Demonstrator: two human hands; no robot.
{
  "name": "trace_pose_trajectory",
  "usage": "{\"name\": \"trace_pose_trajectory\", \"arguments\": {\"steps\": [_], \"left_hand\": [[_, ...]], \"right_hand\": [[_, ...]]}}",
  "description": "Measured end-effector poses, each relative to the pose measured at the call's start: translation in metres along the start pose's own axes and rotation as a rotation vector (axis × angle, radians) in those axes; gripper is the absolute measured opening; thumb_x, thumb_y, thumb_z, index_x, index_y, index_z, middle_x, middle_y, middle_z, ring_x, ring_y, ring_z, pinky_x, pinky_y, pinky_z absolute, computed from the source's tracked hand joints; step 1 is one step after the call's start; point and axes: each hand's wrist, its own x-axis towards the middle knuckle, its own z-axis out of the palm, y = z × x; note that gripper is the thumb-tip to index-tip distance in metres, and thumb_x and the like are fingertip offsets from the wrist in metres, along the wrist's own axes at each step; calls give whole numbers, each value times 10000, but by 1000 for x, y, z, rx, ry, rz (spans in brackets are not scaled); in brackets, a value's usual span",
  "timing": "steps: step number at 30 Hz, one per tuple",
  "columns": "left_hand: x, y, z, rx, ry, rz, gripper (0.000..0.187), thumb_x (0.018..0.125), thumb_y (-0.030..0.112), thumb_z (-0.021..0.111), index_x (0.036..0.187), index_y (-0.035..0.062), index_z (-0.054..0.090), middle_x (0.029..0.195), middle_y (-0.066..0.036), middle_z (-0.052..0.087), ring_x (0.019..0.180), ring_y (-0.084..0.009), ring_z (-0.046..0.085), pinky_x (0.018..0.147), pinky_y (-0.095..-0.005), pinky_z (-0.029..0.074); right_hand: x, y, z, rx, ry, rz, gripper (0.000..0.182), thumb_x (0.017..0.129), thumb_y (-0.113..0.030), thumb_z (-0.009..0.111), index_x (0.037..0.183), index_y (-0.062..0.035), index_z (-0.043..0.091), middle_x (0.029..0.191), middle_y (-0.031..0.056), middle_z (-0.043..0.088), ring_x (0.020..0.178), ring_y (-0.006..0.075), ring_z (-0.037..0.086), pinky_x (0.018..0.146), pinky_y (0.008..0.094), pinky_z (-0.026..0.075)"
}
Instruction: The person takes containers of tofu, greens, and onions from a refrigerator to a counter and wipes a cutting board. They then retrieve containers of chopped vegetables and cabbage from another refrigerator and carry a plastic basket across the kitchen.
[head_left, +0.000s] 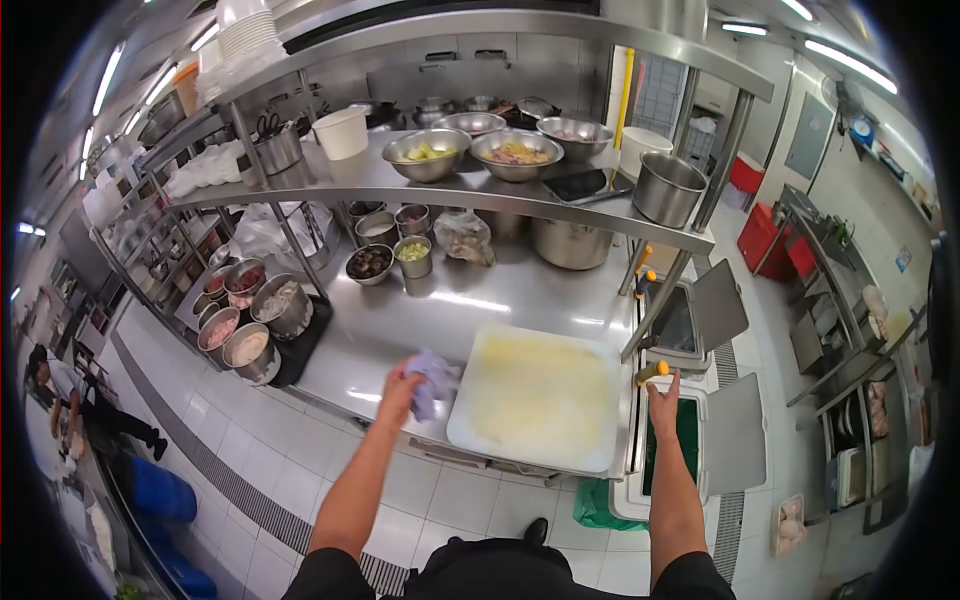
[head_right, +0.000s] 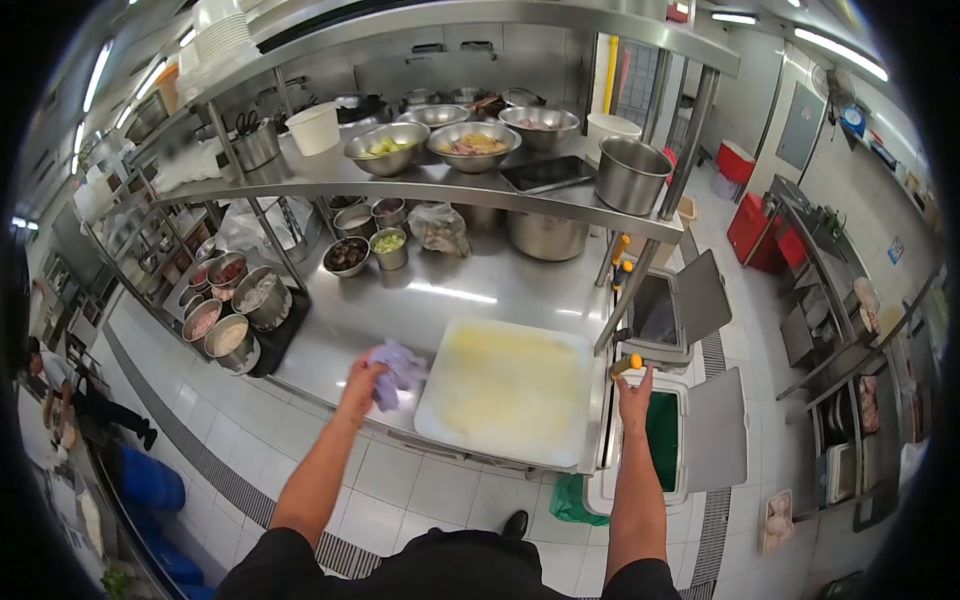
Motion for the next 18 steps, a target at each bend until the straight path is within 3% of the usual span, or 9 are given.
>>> {"name": "trace_pose_trajectory", "arguments": {"steps": [5, 7, 9, 10, 11, 12, 13, 14, 18], "left_hand": [[4, -11, -108, 872, 513, 571, 536, 791, 206, 668, 1265, 16, 506, 1077, -156, 630, 981, -325, 606, 890, -372, 467], [-25, -58, -152, 897, 429, 189, 605, 774, 285, 682, 1279, 13, 489, 1106, -199, 608, 1056, -374, 567, 948, -401, 429], [-70, -123, -190, 932, 192, -41, 404, 844, 325, 564, 1117, 28, 592, 1100, -210, 610, 1056, -373, 562, 902, -426, 448], [-102, -177, -214, 1183, 124, -62, 361, 883, 351, 486, 1004, 39, 621, 1047, -204, 626, 980, -386, 580, 853, -463, 460], [-149, -202, -220, 1189, 129, -227, 388, 895, 378, 455, 1011, 46, 618, 1030, -192, 632, 971, -368, 586, 858, -479, 455], [-183, -255, -254, 1438, -191, -260, 382, 890, 361, 443, 991, 51, 642, 1043, -189, 637, 980, -361, 594, 864, -464, 462], [-236, -289, -274, 1284, -223, -470, 357, 879, 312, 425, 946, 59, 666, 1040, -183, 644, 979, -344, 605, 874, -462, 459], [-280, -307, -281, 1250, -193, -760, 357, 869, 302, 427, 946, 53, 670, 1015, -175, 654, 966, -321, 617, 881, -444, 462], [-399, -307, -290, 838, 9, -1338, 291, 844, 248, 471, 957, 73, 675, 959, -185, 664, 891, -288, 648, 820, -423, 494]], "right_hand": [[-72, 3, -18, -137, 211, -77, 665, 839, -147, 630, 1394, 23, 306, 1371, 214, 349, 1239, 318, 401, 966, 372, 409], [-123, 24, -36, -340, 223, -82, 617, 834, -182, 626, 1359, 18, 371, 1328, 241, 414, 1229, 370, 403, 1029, 404, 336], [-190, 65, -50, -369, 199, 63, 570, 836, -171, 598, 1336, 22, 405, 1328, 243, 441, 1237, 378, 404, 1055, 396, 300], [-232, 111, -61, -383, 176, 33, 568, 823, -168, 610, 1323, 24, 419, 1288, 256, 477, 1204, 392, 439, 1034, 406, 328], [-279, 128, -71, -601, 84, 326, 589, 797, -163, 641, 1312, 28, 426, 1272, 273, 486, 1185, 395, 459, 1025, 423, 336], [-336, 200, -88, -691, 56, 162, 586, 785, -155, 660, 1295, 29, 439, 1079, 246, 600, 972, 346, 600, 834, 433, 480], [-380, 164, -95, -449, -87, 752, 518, 786, -144, 662, 1249, 12, 490, 841, 168, 641, 700, 248, 636, 570, 392, 513], [-429, 168, -105, -403, -213, 961, 393, 789, -206, 667, 1121, -23, 563, 783, 87, 638, 862, 231, 624, 737, 418, 498], [-543, 169, -120, -525, -751, 842, 311, 790, -164, 607, 1076, -44, 606, 834, 107, 651, 845, 249, 633, 743, 404, 505]]}}
